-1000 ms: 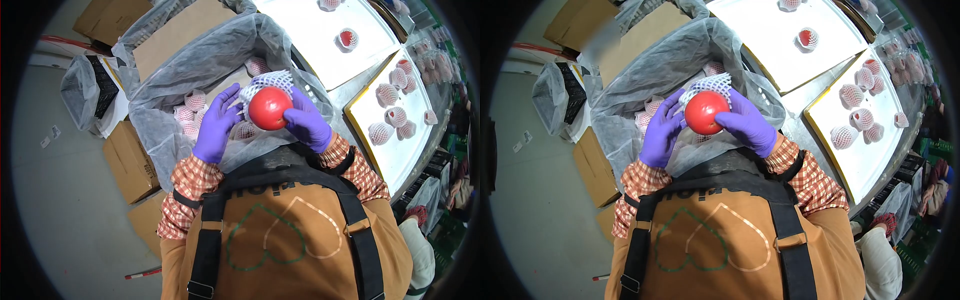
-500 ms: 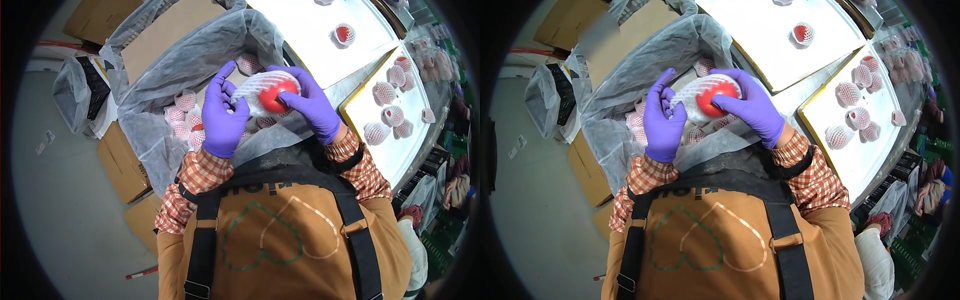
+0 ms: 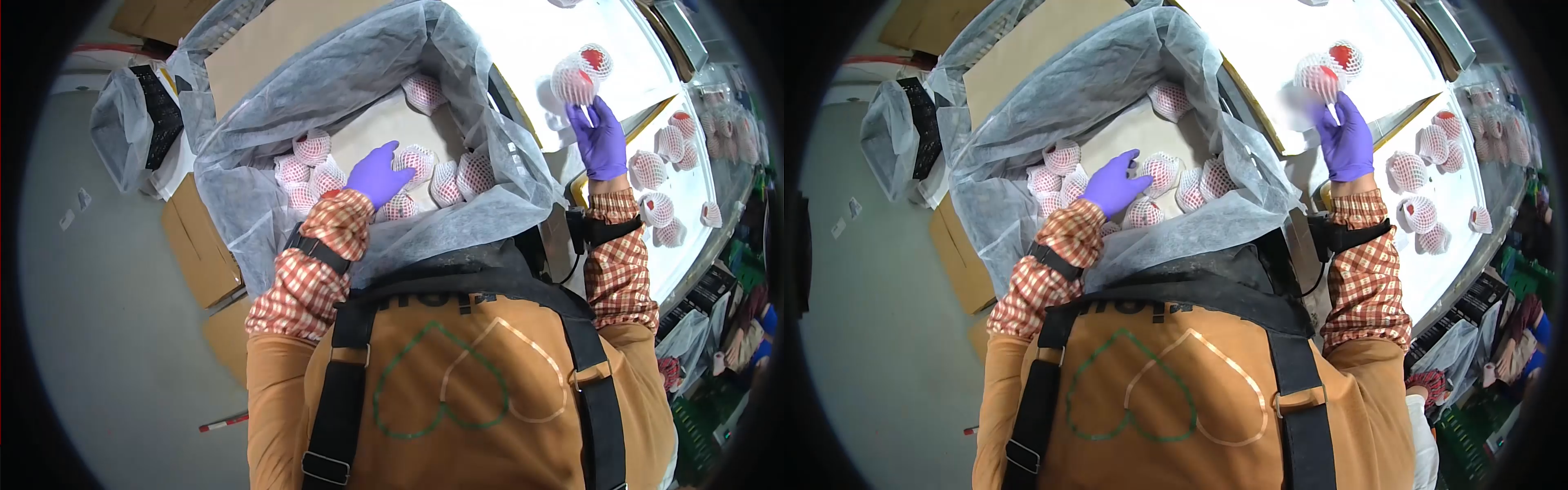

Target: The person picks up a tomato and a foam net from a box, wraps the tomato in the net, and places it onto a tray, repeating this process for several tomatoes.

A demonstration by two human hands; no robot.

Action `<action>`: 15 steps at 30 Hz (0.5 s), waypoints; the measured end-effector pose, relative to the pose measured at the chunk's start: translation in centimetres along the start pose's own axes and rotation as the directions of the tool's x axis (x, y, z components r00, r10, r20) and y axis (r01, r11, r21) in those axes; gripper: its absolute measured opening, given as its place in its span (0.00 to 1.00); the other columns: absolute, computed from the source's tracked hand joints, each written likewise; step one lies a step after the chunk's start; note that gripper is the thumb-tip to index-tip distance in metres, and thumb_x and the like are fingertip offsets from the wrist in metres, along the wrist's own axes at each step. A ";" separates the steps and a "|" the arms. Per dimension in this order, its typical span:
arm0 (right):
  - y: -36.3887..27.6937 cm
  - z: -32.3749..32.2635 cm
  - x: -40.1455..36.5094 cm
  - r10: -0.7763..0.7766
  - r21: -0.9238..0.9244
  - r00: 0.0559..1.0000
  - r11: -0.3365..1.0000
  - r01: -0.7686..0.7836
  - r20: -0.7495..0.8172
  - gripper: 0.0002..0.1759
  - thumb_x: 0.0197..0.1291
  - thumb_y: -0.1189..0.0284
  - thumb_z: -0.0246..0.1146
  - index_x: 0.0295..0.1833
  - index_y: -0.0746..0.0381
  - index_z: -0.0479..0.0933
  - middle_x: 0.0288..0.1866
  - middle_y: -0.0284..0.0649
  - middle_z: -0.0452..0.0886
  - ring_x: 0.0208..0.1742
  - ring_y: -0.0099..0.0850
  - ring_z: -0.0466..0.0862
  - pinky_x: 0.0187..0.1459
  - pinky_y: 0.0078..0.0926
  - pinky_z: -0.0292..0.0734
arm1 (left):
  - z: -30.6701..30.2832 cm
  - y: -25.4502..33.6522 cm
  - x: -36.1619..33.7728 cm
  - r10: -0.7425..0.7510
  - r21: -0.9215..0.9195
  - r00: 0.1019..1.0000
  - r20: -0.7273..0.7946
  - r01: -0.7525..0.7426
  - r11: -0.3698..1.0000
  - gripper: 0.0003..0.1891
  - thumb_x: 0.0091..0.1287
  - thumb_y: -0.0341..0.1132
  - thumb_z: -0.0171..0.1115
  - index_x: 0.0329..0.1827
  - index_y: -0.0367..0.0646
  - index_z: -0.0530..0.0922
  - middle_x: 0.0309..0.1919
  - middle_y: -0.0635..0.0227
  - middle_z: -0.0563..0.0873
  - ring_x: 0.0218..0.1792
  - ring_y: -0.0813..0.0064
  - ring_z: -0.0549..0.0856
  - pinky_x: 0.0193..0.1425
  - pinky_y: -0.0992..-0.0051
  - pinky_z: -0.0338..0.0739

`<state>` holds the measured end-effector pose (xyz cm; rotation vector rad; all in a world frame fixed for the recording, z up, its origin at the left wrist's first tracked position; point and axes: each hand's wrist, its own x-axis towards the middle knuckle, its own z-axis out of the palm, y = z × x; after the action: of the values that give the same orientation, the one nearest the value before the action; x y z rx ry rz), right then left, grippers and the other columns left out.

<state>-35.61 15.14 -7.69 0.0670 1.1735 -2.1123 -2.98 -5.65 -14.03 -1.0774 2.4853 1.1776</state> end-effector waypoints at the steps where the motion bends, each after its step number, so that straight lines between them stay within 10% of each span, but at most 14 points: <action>1: 0.5 0.1 0.3 -0.082 0.030 0.974 0.995 0.090 -0.212 0.28 0.66 0.72 0.57 0.68 0.73 0.59 0.66 0.51 0.64 0.66 0.45 0.69 0.67 0.43 0.71 | 0.9 -0.4 0.4 -0.007 -0.004 1.000 0.005 0.007 1.000 0.40 0.58 0.52 0.66 0.71 0.42 0.63 0.56 0.51 0.77 0.58 0.57 0.79 0.59 0.62 0.75; 8: 1.4 5.3 -6.1 -0.231 -0.281 0.952 0.917 0.283 0.202 0.25 0.67 0.70 0.53 0.66 0.71 0.65 0.67 0.47 0.68 0.62 0.33 0.75 0.63 0.32 0.71 | 5.3 -0.6 3.7 -0.187 0.201 0.981 0.041 0.176 0.964 0.48 0.50 0.56 0.70 0.71 0.41 0.59 0.66 0.49 0.68 0.63 0.54 0.74 0.64 0.62 0.72; 15: 3.8 11.1 -13.6 0.059 -0.508 0.908 0.843 0.177 0.415 0.26 0.65 0.72 0.56 0.68 0.65 0.66 0.64 0.41 0.72 0.62 0.27 0.73 0.64 0.24 0.67 | 1.7 0.5 1.6 0.142 -0.192 0.986 -0.086 -0.156 0.969 0.42 0.50 0.40 0.73 0.69 0.43 0.63 0.61 0.51 0.72 0.61 0.57 0.76 0.65 0.64 0.72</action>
<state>-20.05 12.93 0.99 -0.6606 1.4563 -1.6500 -4.71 -5.00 -15.57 -1.0099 2.5868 1.4826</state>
